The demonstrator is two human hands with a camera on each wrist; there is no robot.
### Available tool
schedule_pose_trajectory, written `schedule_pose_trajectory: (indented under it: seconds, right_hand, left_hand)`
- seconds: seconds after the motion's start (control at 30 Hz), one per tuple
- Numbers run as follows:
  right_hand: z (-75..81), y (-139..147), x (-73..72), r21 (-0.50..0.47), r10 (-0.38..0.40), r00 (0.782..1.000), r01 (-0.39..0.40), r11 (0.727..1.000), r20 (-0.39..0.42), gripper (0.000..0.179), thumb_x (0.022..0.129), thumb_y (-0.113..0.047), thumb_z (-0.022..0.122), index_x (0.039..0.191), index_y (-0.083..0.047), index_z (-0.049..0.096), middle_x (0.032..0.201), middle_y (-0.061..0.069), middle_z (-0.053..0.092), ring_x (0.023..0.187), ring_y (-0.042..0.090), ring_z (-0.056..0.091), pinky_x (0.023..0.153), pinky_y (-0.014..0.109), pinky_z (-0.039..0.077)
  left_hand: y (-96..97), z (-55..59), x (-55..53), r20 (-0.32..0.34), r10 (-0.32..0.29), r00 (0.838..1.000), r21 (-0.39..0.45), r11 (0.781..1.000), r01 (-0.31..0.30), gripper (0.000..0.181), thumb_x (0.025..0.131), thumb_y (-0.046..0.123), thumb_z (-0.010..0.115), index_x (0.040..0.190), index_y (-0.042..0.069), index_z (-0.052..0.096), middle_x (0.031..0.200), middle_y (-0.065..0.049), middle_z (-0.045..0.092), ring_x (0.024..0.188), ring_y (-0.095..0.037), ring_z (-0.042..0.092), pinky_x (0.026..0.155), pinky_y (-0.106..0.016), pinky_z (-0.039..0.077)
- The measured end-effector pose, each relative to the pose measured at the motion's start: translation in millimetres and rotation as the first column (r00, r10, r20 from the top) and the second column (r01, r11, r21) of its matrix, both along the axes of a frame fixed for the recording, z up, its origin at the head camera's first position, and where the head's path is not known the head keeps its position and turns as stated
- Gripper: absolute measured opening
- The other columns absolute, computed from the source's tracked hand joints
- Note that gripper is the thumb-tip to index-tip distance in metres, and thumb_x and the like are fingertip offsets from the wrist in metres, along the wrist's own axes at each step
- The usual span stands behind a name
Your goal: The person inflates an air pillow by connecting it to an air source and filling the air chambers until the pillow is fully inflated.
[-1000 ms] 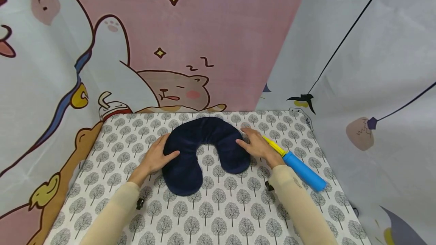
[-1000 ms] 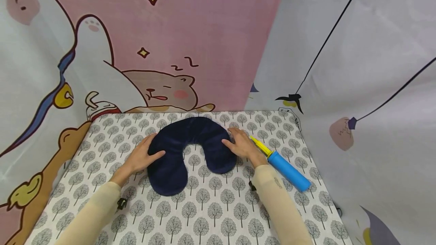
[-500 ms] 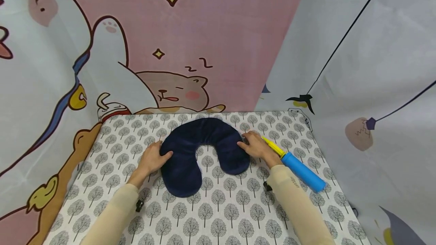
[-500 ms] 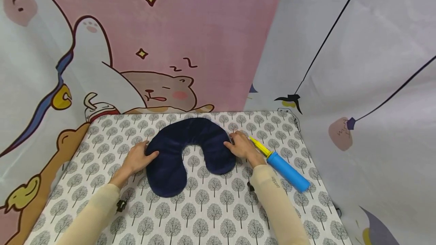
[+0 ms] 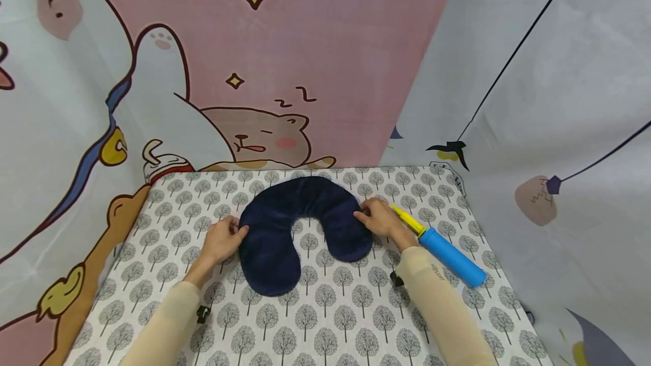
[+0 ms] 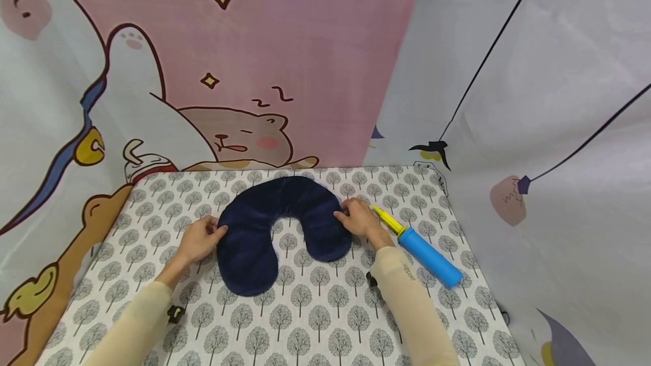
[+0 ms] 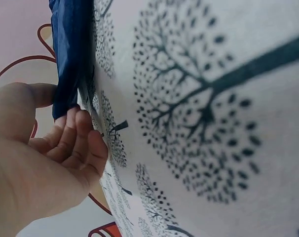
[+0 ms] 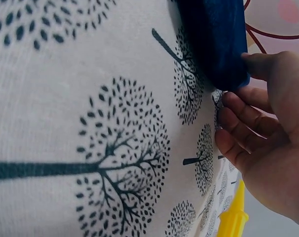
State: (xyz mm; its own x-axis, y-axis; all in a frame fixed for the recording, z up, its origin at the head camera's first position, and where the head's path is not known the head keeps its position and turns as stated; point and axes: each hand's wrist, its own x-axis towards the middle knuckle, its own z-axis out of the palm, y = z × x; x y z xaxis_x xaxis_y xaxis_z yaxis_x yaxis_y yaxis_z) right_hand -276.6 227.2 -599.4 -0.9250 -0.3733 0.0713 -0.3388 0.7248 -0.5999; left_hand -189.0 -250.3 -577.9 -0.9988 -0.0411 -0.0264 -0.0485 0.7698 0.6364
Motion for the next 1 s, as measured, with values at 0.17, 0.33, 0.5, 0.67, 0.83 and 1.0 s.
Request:
schedule_pose_trajectory:
  seconds: [0.17, 0.33, 0.5, 0.67, 0.83, 1.0]
  right_hand:
    - [5.1, -5, 4.5, -0.008, -0.056, 0.998, 0.056, 0.998, -0.002, 0.028, 0.11, -0.033, 0.072, 0.105, -0.006, 0.078, 0.092, 0.01, 0.074, 0.078, 0.025, 0.066, 0.073, 0.042, 0.054]
    - [-20.6, 1, -6.3, -0.069, -0.1, 0.995, 0.1, 0.993, 0.0, 0.024, 0.108, -0.037, 0.074, 0.101, -0.014, 0.077, 0.087, 0.001, 0.072, 0.073, 0.017, 0.063, 0.07, 0.035, 0.052]
    - [-15.8, 0, -0.2, -0.163, -0.139, 0.99, 0.139, 0.977, 0.012, 0.022, 0.105, -0.034, 0.078, 0.098, -0.013, 0.078, 0.089, 0.004, 0.076, 0.077, 0.018, 0.068, 0.072, 0.034, 0.055]
    - [13.2, -10, 22.1, -0.178, -0.179, 0.983, 0.185, 0.966, 0.047, 0.017, 0.105, -0.024, 0.078, 0.1, -0.008, 0.079, 0.095, 0.011, 0.079, 0.08, 0.019, 0.07, 0.075, 0.033, 0.057]
    - [23.4, -15, 39.5, -0.186, -0.176, 0.983, 0.181, 0.966, 0.044, 0.014, 0.106, -0.021, 0.079, 0.101, -0.007, 0.079, 0.092, 0.01, 0.079, 0.076, 0.013, 0.066, 0.073, 0.029, 0.054]
    - [28.2, -22, 59.3, -0.231, -0.181, 0.981, 0.191, 0.954, 0.065, 0.013, 0.106, -0.019, 0.08, 0.099, -0.007, 0.078, 0.09, 0.009, 0.078, 0.076, 0.011, 0.066, 0.072, 0.026, 0.054]
  left_hand:
    - [1.3, -4.3, -0.2, -0.038, 0.001, 0.999, 0.022, 1.0, 0.0, 0.022, 0.109, 0.028, 0.073, 0.111, 0.006, 0.072, 0.094, -0.009, 0.074, 0.082, -0.022, 0.066, 0.081, -0.038, 0.051]
    - [3.0, -7.5, -0.9, -0.082, 0.004, 0.997, 0.051, 0.999, 0.0, 0.017, 0.108, 0.023, 0.074, 0.111, 0.006, 0.074, 0.095, -0.01, 0.076, 0.083, -0.019, 0.067, 0.082, -0.035, 0.05]
    - [3.6, -9.7, -4.0, -0.145, 0.005, 0.989, 0.113, 0.994, 0.011, 0.019, 0.107, 0.02, 0.074, 0.114, 0.002, 0.075, 0.102, -0.017, 0.079, 0.089, -0.027, 0.073, 0.083, -0.039, 0.056]
    - [0.3, -15.1, -15.9, -0.259, -0.006, 0.966, 0.205, 0.977, 0.061, 0.024, 0.106, 0.025, 0.074, 0.11, 0.002, 0.077, 0.1, -0.019, 0.079, 0.085, -0.029, 0.074, 0.076, -0.037, 0.059]
    - [1.2, -6.1, -28.1, -0.257, -0.011, 0.966, 0.193, 0.979, 0.063, 0.027, 0.109, 0.026, 0.071, 0.115, 0.0, 0.076, 0.104, -0.02, 0.079, 0.089, -0.031, 0.075, 0.077, -0.038, 0.06]
    - [5.9, 6.4, -44.9, -0.208, -0.026, 0.978, 0.139, 0.989, 0.056, 0.027, 0.112, 0.021, 0.067, 0.122, -0.004, 0.075, 0.109, -0.025, 0.079, 0.095, -0.039, 0.076, 0.084, -0.049, 0.061]
